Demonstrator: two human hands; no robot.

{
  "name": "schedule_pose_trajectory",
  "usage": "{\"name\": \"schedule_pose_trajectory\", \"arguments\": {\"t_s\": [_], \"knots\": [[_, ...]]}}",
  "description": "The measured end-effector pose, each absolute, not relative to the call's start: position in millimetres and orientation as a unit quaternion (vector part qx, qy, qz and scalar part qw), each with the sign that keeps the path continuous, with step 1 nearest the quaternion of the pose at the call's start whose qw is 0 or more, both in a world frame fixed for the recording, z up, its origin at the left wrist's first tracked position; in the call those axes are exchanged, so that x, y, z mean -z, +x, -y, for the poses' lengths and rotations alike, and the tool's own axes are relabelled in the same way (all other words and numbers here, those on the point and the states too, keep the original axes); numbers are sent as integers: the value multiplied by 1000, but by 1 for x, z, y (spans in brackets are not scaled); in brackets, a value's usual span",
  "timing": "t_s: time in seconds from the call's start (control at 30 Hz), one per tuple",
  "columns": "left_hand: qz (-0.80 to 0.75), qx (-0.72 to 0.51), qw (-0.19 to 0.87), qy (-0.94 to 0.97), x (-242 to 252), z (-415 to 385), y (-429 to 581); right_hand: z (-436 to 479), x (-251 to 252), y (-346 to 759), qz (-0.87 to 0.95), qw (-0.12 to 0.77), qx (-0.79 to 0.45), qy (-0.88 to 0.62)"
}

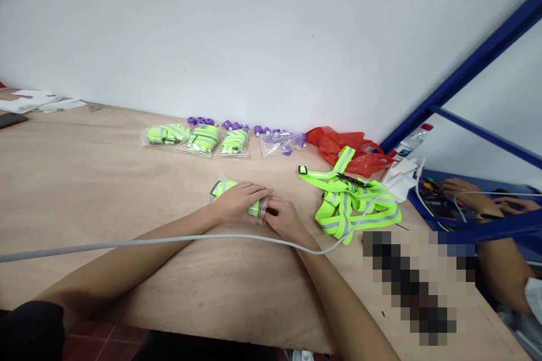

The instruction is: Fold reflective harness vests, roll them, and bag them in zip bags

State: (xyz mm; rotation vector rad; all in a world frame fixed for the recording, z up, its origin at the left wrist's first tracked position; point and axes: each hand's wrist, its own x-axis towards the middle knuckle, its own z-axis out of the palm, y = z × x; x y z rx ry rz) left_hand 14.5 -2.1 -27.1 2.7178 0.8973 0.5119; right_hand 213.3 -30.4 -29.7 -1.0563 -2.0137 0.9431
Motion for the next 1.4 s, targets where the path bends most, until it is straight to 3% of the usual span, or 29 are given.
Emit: {"name": "schedule_pose_trajectory", "arguments": {"t_s": [0.47,0.67,0.9,1.4], "knots": [[-300,-154,108,935,27,5,18,37,33,208,752,306,-413,-413],[-300,-154,109,935,27,5,19,33,42,202,733,359,-399,-418],[-303,-166,128,930,26,6,20,31,31,208,740,334,-407,-419],[-349,-147,145,914,22,12,27,32,44,193,725,395,-338,-450]]}}
